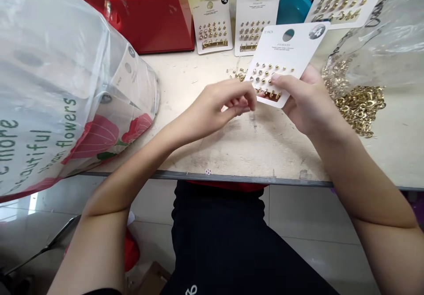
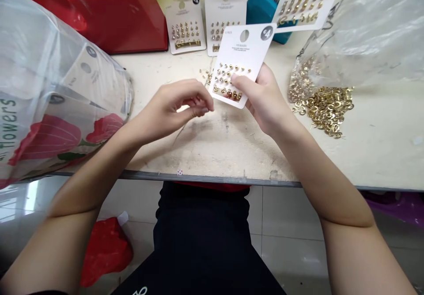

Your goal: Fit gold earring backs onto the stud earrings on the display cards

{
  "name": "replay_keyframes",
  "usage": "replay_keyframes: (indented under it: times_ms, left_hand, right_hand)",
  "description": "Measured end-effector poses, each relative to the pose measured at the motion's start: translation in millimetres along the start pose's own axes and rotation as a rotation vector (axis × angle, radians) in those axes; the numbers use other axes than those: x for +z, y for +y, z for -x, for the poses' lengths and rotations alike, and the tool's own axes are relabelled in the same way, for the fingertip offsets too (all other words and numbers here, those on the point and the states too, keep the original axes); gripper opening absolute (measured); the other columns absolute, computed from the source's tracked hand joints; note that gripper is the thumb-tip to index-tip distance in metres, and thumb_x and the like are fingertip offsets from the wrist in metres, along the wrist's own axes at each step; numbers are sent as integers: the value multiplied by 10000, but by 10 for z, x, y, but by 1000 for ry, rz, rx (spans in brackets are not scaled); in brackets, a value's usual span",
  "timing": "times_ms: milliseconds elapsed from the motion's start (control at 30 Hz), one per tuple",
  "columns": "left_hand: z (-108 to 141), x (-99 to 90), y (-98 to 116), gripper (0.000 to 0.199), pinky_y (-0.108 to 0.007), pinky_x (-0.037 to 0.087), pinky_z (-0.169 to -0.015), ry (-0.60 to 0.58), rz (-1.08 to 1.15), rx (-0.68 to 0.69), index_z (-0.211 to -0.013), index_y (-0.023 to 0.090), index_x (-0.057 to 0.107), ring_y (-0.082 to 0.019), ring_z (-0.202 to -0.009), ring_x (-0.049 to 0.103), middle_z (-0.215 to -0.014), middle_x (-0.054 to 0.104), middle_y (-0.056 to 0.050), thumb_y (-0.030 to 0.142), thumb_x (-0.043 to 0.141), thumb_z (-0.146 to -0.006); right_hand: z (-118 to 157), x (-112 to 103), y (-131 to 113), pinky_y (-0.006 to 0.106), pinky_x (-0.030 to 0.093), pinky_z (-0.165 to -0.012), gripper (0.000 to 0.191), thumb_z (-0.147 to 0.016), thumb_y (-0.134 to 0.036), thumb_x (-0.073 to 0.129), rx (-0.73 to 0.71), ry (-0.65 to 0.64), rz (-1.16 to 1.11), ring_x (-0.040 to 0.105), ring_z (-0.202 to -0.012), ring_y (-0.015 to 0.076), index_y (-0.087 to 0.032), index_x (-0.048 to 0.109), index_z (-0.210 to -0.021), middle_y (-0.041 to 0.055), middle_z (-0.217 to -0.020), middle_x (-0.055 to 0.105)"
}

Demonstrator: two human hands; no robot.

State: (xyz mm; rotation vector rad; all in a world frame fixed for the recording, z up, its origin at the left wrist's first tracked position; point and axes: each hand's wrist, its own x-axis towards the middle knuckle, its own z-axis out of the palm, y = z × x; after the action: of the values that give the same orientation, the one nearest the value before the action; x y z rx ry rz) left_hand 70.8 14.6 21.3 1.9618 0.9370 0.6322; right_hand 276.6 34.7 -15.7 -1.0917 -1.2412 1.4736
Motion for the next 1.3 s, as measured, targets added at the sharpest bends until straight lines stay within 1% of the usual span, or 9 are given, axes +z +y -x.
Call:
replay_keyframes:
  times_ms: [200, 333, 433, 533, 633, 800, 900, 1100, 1300]
  left_hand:
    - [-63, 69, -282, 142, -278, 616, -803, 192, 108, 32, -1026, 204, 693, -128, -916, 707, -1006, 733, -32, 160, 642, -901]
    - [10, 97, -374, 96, -271, 616, -753, 329, -46, 96, -973, 196, 700, -124, -868, 709, -953, 740, -37, 194, 612, -935]
    - [61, 124, -388, 106, -243, 588, -721, 445, -234, 239, -941, 187, 677, -106, -857, 700, -915, 748, -21, 169, 574, -956]
    - [85, 163, -401, 96, -220, 568, -701, 470, -369, 376, -972, 167, 648, -89, -808, 692, -888, 758, -12, 136, 558, -961]
    - [85, 191, -418, 87, -207, 552, -690, 484, -440, 421, -976, 149, 634, -80, -750, 668, -867, 758, -14, 97, 574, -941]
    - [69, 201, -409, 95, -232, 554, -712, 549, -448, 420, -968, 146, 633, -96, -760, 657, -861, 749, -33, 73, 597, -917]
    - [67, 213, -381, 94, -249, 552, -701, 590, -418, 372, -928, 161, 651, -109, -780, 648, -827, 719, -34, 80, 607, -908]
    - [88, 268, -358, 96, -230, 566, -639, 546, -336, 197, -946, 184, 617, -89, -741, 641, -856, 690, -9, 101, 576, -919]
    - [90, 276, -344, 110, -223, 564, -618, 578, -347, 210, -874, 175, 590, -86, -713, 634, -788, 663, 3, 66, 589, -887]
  right_hand:
    - [22, 42, 45, 458, 618, -958, 367, -778, -373, 741, 62, -28, -47, 644, -1228, 288, -289, 635, -1119, 14, -1257, 703]
    - [93, 144, 19, 459, 623, -970, 334, -818, -334, 705, 115, -40, -73, 666, -1190, 276, -261, 633, -1135, 36, -1276, 689]
    - [147, 199, -4, 480, 629, -959, 319, -836, -325, 689, 141, -50, -44, 678, -1164, 283, -260, 634, -1143, 46, -1274, 684]
    - [179, 213, -27, 458, 651, -914, 304, -849, -336, 675, 169, -53, -56, 683, -1156, 282, -266, 629, -1142, 48, -1286, 677]
    - [186, 200, -54, 425, 655, -908, 286, -874, -338, 654, 170, -56, -85, 676, -1178, 275, -269, 623, -1150, 51, -1283, 675]
    - [189, 187, -78, 448, 641, -949, 243, -846, -296, 698, 142, 25, -141, 679, -1176, 268, -268, 658, -1084, 22, -1254, 700]
    - [212, 197, -59, 481, 587, -1050, 244, -840, -296, 721, 79, 65, -104, 654, -1222, 267, -291, 665, -1078, -3, -1274, 691]
    - [281, 243, 15, 458, 496, -1168, 276, -908, -255, 661, -49, -25, -53, 611, -1289, 229, -310, 626, -1176, -10, -1319, 664]
    - [300, 271, 36, 472, 488, -1175, 313, -912, -245, 653, -113, -31, -29, 583, -1323, 234, -292, 612, -1219, 5, -1352, 640]
